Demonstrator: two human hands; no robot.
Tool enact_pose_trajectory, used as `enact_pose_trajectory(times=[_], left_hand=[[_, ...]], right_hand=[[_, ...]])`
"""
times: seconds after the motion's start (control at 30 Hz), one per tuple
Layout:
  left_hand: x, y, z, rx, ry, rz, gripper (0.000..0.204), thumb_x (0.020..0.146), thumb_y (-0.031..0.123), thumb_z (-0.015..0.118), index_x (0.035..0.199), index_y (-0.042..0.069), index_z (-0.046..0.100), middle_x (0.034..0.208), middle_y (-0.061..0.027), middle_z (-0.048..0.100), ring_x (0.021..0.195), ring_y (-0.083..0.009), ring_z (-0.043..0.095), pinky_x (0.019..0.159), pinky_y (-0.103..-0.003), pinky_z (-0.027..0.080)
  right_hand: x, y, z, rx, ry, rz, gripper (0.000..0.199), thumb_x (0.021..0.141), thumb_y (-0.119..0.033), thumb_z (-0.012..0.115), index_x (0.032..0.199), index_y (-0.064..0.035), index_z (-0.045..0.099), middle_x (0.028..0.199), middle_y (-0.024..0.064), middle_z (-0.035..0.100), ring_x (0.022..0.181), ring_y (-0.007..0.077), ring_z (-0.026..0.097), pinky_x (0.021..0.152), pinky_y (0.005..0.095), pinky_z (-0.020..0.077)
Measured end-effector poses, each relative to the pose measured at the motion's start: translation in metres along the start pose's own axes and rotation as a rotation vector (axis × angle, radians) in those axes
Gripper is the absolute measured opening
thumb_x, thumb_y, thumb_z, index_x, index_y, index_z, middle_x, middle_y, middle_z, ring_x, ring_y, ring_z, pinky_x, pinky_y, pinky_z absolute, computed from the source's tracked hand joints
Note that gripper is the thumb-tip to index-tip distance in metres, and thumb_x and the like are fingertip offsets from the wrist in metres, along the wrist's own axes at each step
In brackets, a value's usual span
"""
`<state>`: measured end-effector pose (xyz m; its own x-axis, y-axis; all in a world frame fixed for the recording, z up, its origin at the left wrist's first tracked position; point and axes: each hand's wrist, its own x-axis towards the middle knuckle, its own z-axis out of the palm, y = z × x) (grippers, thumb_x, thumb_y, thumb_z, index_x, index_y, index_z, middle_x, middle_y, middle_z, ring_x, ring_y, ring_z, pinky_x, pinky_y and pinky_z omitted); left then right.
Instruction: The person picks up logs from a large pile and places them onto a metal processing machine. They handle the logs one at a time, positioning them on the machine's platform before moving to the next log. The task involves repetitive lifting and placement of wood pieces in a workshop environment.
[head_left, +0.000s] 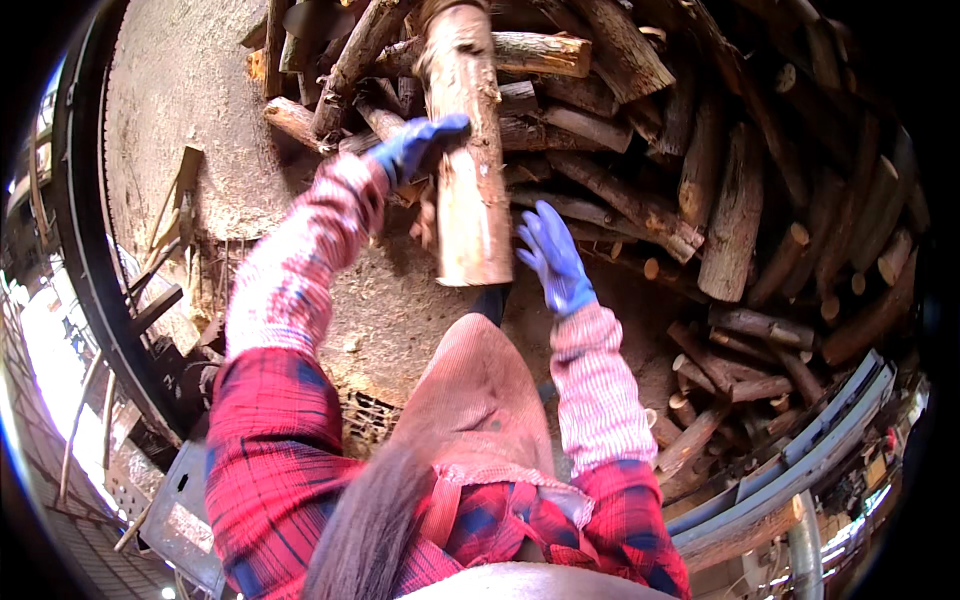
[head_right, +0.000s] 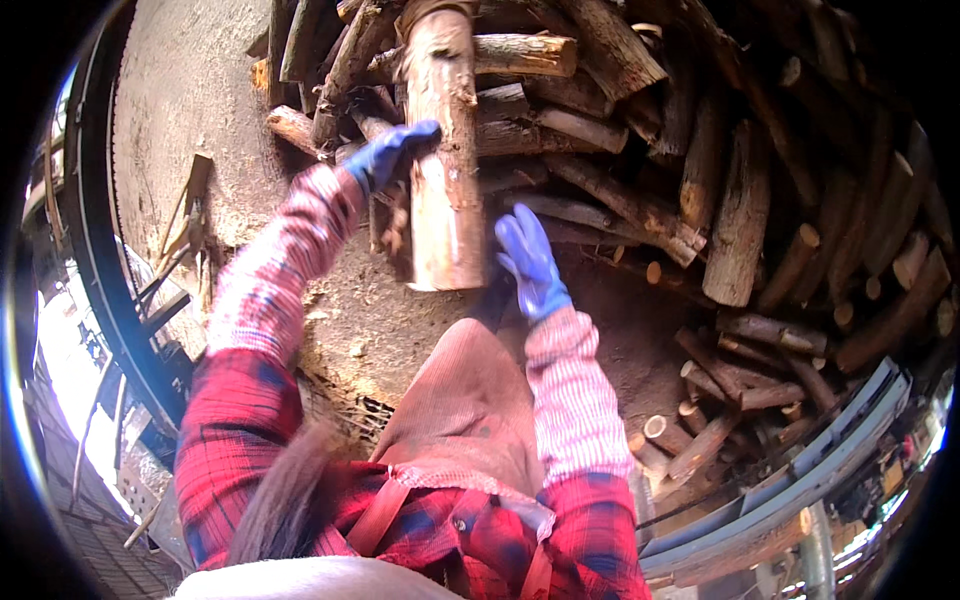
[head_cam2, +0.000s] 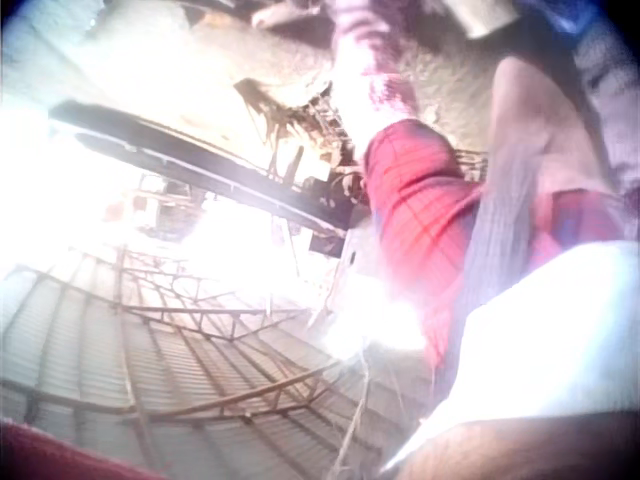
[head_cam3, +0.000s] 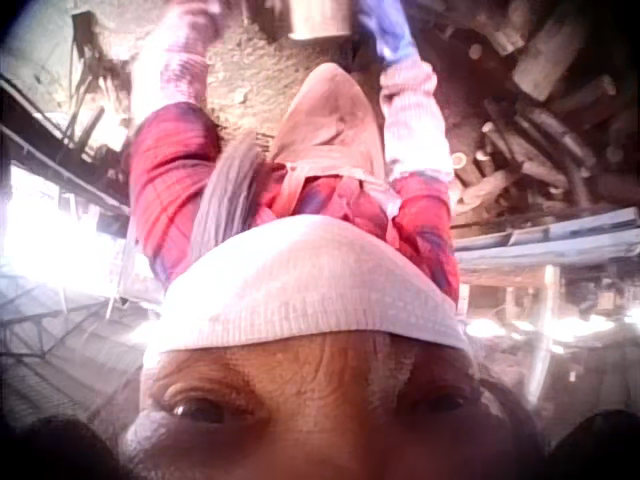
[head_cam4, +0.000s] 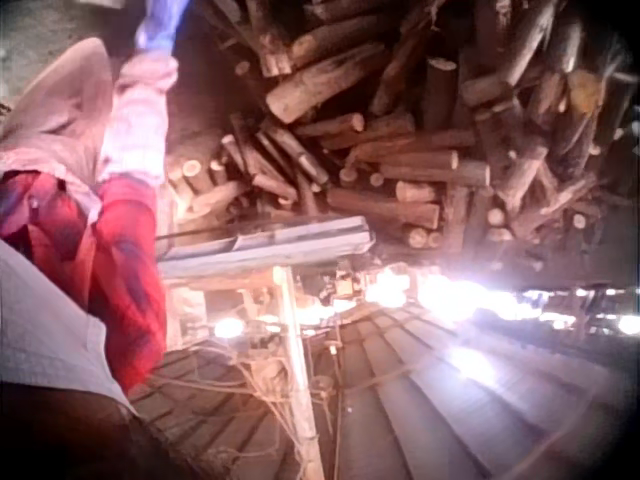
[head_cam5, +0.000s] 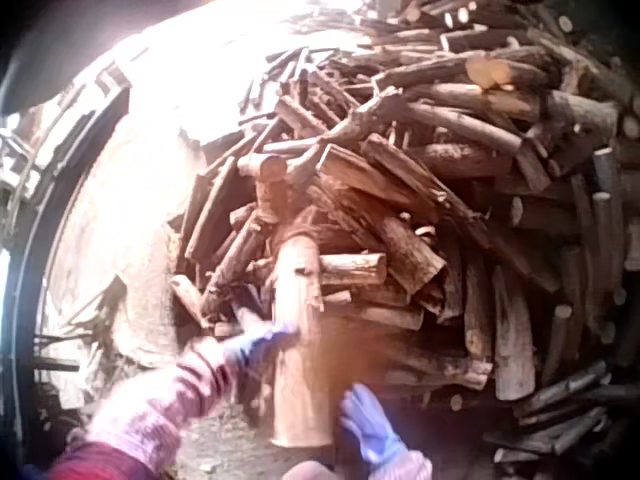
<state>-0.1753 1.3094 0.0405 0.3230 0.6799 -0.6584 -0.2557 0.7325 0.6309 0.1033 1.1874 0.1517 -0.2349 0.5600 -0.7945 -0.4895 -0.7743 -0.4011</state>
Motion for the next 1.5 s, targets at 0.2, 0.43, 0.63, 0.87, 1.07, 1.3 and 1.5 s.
enact_pose_trajectory(times=[0.2, 0.43, 0.63, 0.87, 1.07, 1.3, 1.5], left_hand=[[-0.125, -0.039, 0.122, -0.348, 0.104, -0.050, 0.055, 0.093, 0.040, 0.059, 0.134, 0.006, 0.050, 0.125, -0.0081, 0.061, 0.114, -0.0239, 0.058, 0.101, -0.042, 0.045], [-0.196, -0.057, 0.237, -0.397, -0.184, 0.082, 0.062, 0.091, 0.052, 0.056, 0.135, 0.008, 0.051, 0.129, -0.0068, 0.059, 0.118, -0.0206, 0.055, 0.103, -0.035, 0.041], [-0.190, -0.134, 0.411, -0.706, -0.315, 0.014, 0.054, 0.090, 0.043, 0.060, 0.132, 0.008, 0.054, 0.125, -0.0082, 0.062, 0.115, -0.0237, 0.058, 0.105, -0.041, 0.042], [-0.274, -0.138, 0.646, -0.083, -0.519, 0.389, 0.056, 0.086, 0.026, 0.068, 0.132, 0.001, 0.048, 0.118, -0.0085, 0.060, 0.108, -0.0193, 0.057, 0.096, -0.034, 0.045], [-0.345, -0.099, 0.752, 0.967, -0.512, 1.680, 0.097, 0.061, 0.032, 0.088, 0.140, 0.002, 0.038, 0.130, -0.0187, 0.055, 0.117, -0.0353, 0.056, 0.100, -0.046, 0.044], [-0.400, -0.071, 0.820, 1.489, -0.795, 2.215, 0.060, 0.077, 0.037, 0.071, 0.126, 0.006, 0.057, 0.128, -0.0174, 0.055, 0.109, -0.0357, 0.059, 0.095, -0.050, 0.048], [-0.417, -0.095, 0.846, 1.538, -0.940, 2.336, 0.045, 0.084, 0.031, 0.067, 0.123, 0.008, 0.061, 0.127, -0.0097, 0.060, 0.114, -0.0226, 0.060, 0.099, -0.042, 0.044]], right_hand=[[-0.081, -0.030, 0.011, -0.035, -0.457, 0.145, 0.074, 0.088, -0.034, 0.068, 0.145, -0.0017, 0.033, 0.135, 0.0109, 0.048, 0.120, 0.0206, 0.050, 0.103, 0.0347, 0.0410], [-0.251, -0.001, -0.068, -0.783, -0.018, -0.475, 0.100, 0.070, -0.042, 0.080, 0.145, 0.0016, 0.029, 0.134, 0.0190, 0.048, 0.121, 0.0280, 0.051, 0.104, 0.0399, 0.0401], [-0.373, 0.012, -0.207, -0.868, 0.250, -0.637, 0.102, 0.073, -0.042, 0.080, 0.147, 0.0033, 0.026, 0.139, 0.0237, 0.045, 0.126, 0.0338, 0.047, 0.106, 0.0416, 0.0373], [-0.480, -0.050, -0.355, -0.612, 0.378, -0.910, 0.070, 0.093, -0.043, 0.060, 0.142, 0.0012, 0.037, 0.141, 0.0182, 0.045, 0.132, 0.0299, 0.042, 0.111, 0.0400, 0.0330], [-0.675, -0.171, -0.380, 0.070, -0.301, -0.554, 0.079, 0.092, -0.055, 0.052, 0.146, -0.0020, 0.031, 0.145, 0.0169, 0.042, 0.131, 0.0288, 0.045, 0.108, 0.0433, 0.0384], [-0.715, -0.176, -0.363, -0.869, -0.393, -0.819, 0.066, 0.083, -0.021, 0.072, 0.139, -0.0040, 0.041, 0.128, 0.0090, 0.058, 0.113, 0.0151, 0.057, 0.099, 0.0305, 0.0449], [-0.714, -0.080, -0.383, -0.335, -0.003, -1.130, 0.078, 0.074, -0.010, 0.082, 0.138, -0.0028, 0.039, 0.129, 0.0097, 0.056, 0.118, 0.0178, 0.054, 0.103, 0.0316, 0.0438]])
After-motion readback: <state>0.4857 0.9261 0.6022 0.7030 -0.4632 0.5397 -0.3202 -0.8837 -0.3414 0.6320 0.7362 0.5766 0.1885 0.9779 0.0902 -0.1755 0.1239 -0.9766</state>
